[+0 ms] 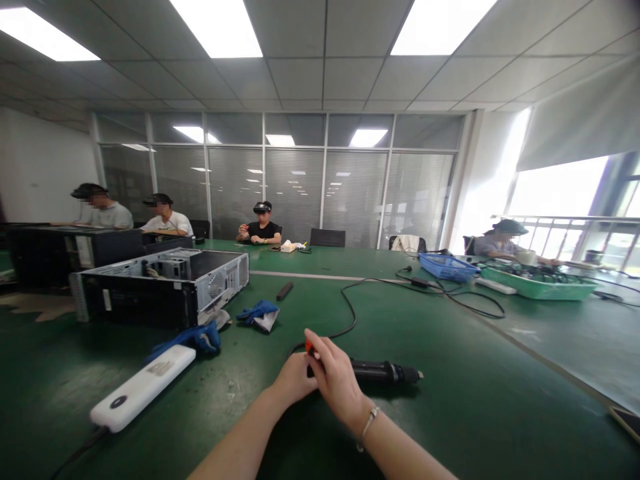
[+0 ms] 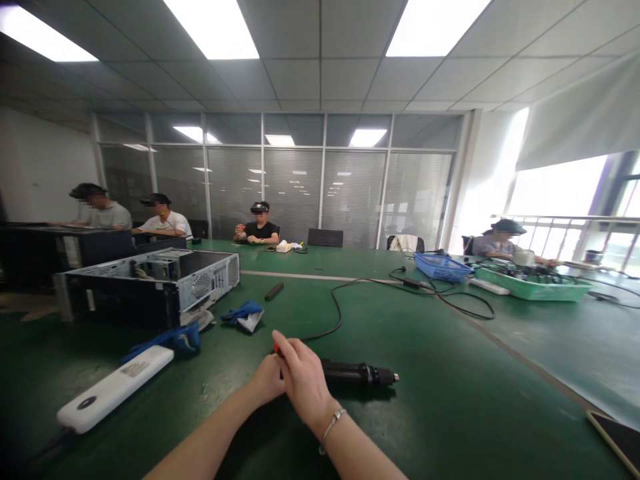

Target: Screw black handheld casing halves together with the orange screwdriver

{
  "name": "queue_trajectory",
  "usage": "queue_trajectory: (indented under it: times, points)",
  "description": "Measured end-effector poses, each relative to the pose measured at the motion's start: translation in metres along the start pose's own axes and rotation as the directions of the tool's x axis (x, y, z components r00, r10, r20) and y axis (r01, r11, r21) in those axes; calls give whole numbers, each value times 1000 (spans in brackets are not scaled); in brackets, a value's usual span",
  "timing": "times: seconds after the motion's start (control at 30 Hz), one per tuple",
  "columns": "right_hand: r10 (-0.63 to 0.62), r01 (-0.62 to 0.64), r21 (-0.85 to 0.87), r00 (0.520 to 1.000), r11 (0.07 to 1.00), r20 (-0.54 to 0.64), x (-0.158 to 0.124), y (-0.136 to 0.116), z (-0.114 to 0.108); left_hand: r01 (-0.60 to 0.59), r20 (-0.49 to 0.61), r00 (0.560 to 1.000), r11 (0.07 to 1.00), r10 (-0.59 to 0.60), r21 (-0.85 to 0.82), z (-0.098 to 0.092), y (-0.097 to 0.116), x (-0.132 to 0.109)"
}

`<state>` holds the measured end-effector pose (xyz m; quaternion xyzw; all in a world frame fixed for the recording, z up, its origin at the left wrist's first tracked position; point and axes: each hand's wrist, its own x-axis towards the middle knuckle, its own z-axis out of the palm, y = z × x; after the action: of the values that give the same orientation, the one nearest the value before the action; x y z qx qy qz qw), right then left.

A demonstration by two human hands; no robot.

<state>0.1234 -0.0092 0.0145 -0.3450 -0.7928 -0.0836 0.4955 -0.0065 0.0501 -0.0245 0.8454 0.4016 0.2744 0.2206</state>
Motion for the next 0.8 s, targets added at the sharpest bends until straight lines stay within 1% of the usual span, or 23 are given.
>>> queue_trajectory:
  times: [0.13, 0.27, 0.37, 0.5, 0.6, 0.7, 0.8]
  points:
    - [67, -64, 23, 991, 998, -116, -2, 8, -8, -69, -12, 998, 997, 69, 22, -5, 4, -2]
    - [103, -105, 3, 973, 994, -208, -6, 15, -15, -67, 14, 998, 998, 67, 16, -9, 10, -3]
    - [96, -102, -13, 967, 995, -235, -7, 16, -16, -67, 22, 997, 998, 67, 8, -9, 11, -4]
    - [42, -49, -28, 973, 998, -226, -8, 16, -14, -63, 1, 998, 998, 63, 28, -8, 8, -4]
    - [35, -39, -18, 979, 999, -200, -10, 16, -11, -62, -6, 998, 997, 63, 44, -7, 6, -3]
    - [36, -35, 7, 992, 999, -122, -10, 13, -8, -70, 1, 998, 996, 70, 49, -5, 5, -2]
    - [42, -40, 59, 999, 997, -22, -8, 4, -6, -76, -15, 997, 995, 77, 56, -1, 1, 0]
